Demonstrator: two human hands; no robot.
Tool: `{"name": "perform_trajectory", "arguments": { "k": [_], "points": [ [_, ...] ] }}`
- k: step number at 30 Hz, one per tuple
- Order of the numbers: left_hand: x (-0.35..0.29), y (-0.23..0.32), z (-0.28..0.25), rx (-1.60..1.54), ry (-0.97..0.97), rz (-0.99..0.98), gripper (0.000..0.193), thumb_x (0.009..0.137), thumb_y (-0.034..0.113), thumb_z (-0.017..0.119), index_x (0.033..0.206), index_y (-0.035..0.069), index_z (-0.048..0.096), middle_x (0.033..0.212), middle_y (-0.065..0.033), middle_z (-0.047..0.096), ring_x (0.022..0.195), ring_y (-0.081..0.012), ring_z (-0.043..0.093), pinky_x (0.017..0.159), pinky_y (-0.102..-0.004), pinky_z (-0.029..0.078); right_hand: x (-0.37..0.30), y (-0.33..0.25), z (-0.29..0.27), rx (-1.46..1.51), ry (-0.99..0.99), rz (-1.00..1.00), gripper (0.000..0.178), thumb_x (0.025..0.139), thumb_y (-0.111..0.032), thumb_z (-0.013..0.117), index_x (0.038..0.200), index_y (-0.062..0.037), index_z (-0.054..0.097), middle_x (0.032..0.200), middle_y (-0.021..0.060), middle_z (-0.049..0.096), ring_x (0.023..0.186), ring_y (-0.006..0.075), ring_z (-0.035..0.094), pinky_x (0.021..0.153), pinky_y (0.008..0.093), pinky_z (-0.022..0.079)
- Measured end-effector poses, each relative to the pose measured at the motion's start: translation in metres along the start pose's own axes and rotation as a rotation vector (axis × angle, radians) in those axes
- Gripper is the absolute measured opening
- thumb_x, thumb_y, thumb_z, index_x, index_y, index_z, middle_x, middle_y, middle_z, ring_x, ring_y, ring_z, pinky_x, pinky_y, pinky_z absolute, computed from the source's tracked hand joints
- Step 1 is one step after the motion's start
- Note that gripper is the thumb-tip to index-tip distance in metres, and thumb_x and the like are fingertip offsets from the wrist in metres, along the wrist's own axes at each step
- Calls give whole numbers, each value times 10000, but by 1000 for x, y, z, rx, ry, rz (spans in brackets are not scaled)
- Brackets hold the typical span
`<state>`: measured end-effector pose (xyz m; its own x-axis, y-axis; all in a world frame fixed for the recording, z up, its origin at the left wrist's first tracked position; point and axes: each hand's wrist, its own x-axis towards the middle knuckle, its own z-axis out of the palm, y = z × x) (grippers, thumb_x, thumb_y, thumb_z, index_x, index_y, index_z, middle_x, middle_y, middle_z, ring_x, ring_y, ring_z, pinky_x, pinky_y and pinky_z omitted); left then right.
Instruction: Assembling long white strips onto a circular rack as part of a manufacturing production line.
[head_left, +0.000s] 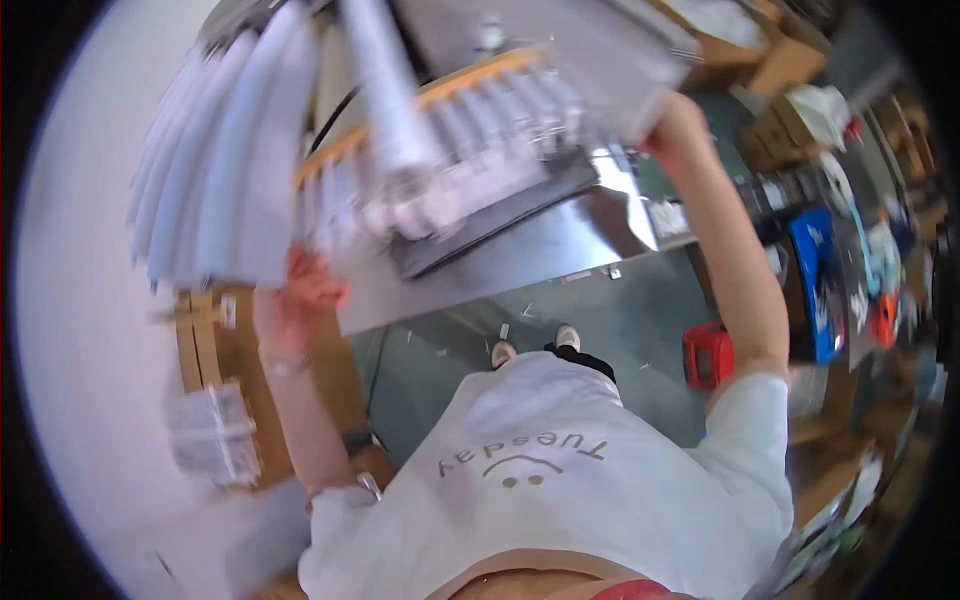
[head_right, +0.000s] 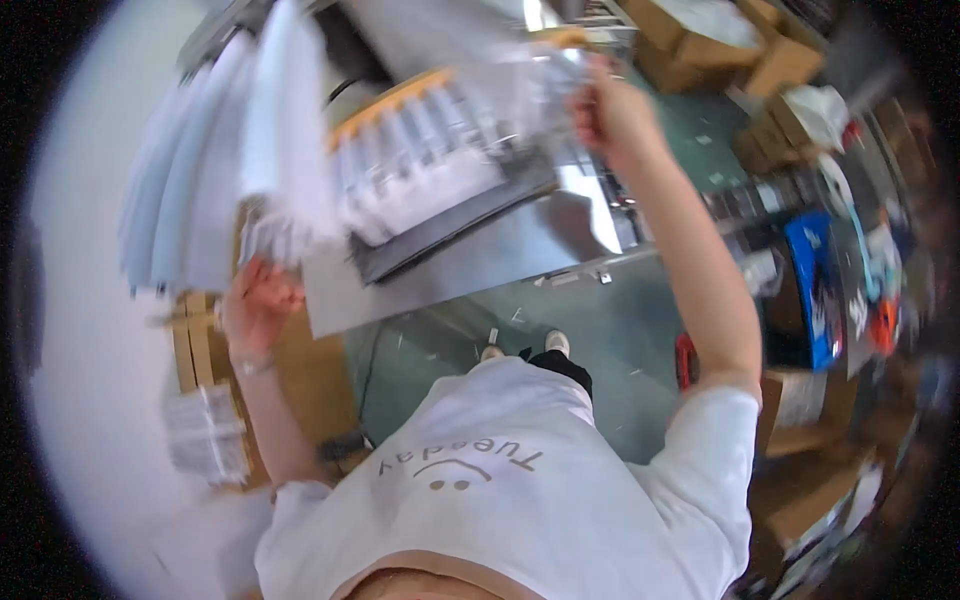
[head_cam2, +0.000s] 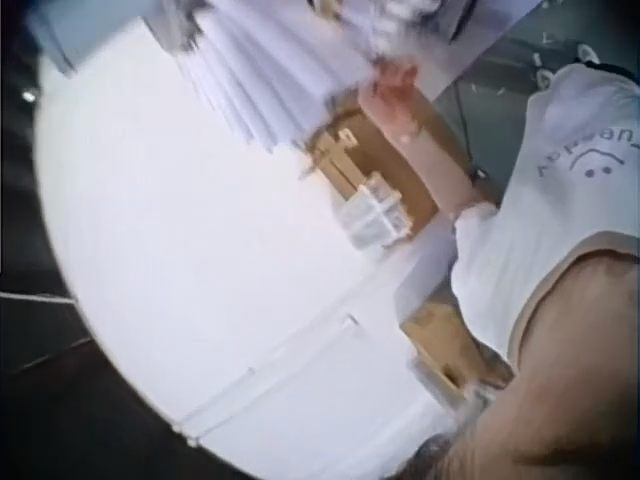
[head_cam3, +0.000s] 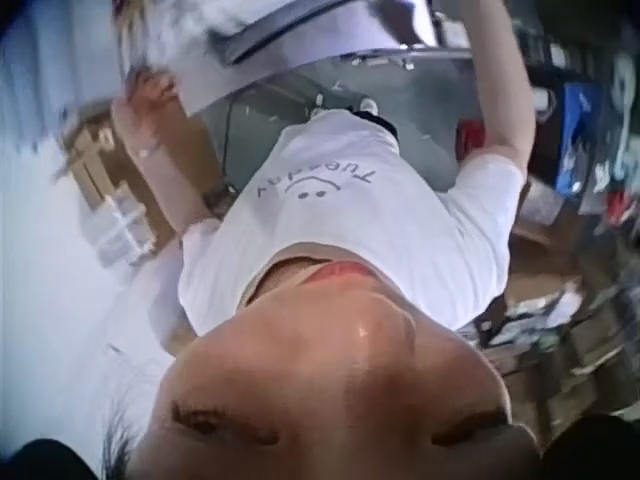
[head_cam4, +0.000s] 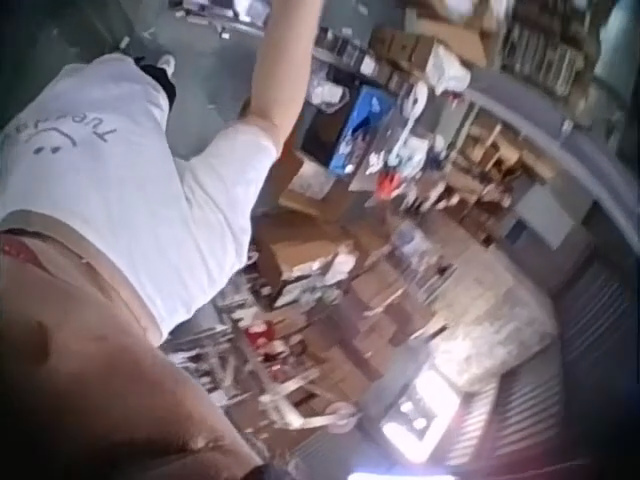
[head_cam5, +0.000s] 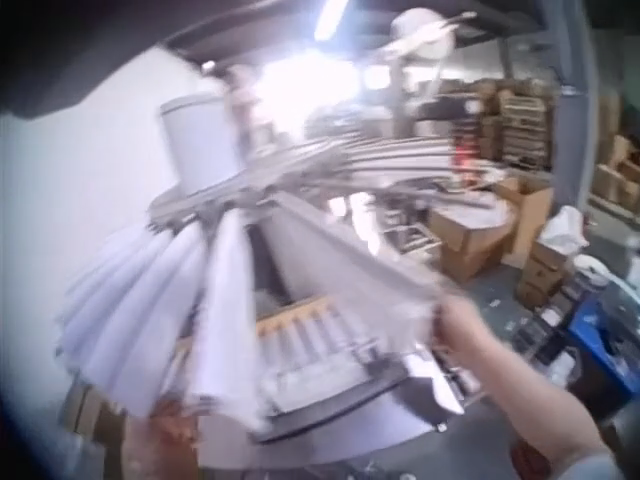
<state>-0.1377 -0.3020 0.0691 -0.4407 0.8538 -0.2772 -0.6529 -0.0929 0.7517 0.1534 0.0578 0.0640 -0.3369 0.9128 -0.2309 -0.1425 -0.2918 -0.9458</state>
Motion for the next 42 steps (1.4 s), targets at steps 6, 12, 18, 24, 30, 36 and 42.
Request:
{"name": "perform_trajectory", "arguments": {
  "k": [6, 12, 18, 24, 30, 36, 42],
  "points": [
    [12, 3, 15, 68, -208, -44, 407, 953, 277, 377, 923, -49, 620, 800, -197, 662, 806, -388, 647, 709, -420, 523, 45, 25, -47, 116, -189, 6, 205, 851, -249, 559, 884, -47, 552, 686, 52, 528, 557, 164, 504, 436, 271, 377],
    [6, 14, 21, 30, -207, -96, 423, 947, 299, 389, 917, -49, 627, 769, -186, 662, 783, -339, 659, 671, -367, 528, 47, 16, -46, 94, -166, -81, 279, 864, -294, 548, 942, -28, 572, 806, 95, 581, 686, 221, 564, 608, 341, 478],
    [2, 26, 38, 138, -216, -51, 416, 939, 306, 401, 910, -44, 625, 764, -182, 661, 760, -304, 661, 694, -337, 511, 50, 17, -48, 98, -322, -233, 496, 948, -314, 408, 1343, -14, 373, 1346, 123, 441, 1207, 273, 451, 1016, 404, 372],
    [-3, 20, 43, 117, -299, -80, 418, 924, 330, 431, 930, -43, 619, 767, -177, 658, 759, -294, 662, 695, -340, 508, 55, 12, -62, 266, -920, -104, 477, 946, -317, 400, 1327, -29, 397, 1319, 122, 467, 1198, 277, 461, 1002, 418, 387],
    [3, 20, 28, 135, -252, -128, 418, 923, 339, 447, 945, -44, 614, 763, -169, 659, 754, -295, 661, 685, -337, 514, 36, 15, -40, 156, -299, -224, 414, 908, -244, 501, 1237, 6, 485, 1196, 130, 550, 1081, 261, 545, 903, 385, 471],
    [11, -2, 8, 88, -241, -165, 430, 936, 344, 432, 965, -47, 610, 767, -165, 662, 764, -304, 665, 659, -333, 531, 17, 5, -11, 166, -116, -93, 398, 916, -261, 482, 1240, -30, 478, 1200, 104, 545, 1076, 242, 541, 885, 392, 469],
    [-17, -53, 7, -34, -347, -34, 411, 955, 327, 426, 1033, -37, 601, 962, -181, 645, 964, -287, 616, 835, -359, 485, 32, 43, -78, 333, -1005, -129, 420, 948, -306, 427, 1265, -31, 439, 1193, 99, 543, 1004, 231, 559, 770, 384, 486]
  ]
}}
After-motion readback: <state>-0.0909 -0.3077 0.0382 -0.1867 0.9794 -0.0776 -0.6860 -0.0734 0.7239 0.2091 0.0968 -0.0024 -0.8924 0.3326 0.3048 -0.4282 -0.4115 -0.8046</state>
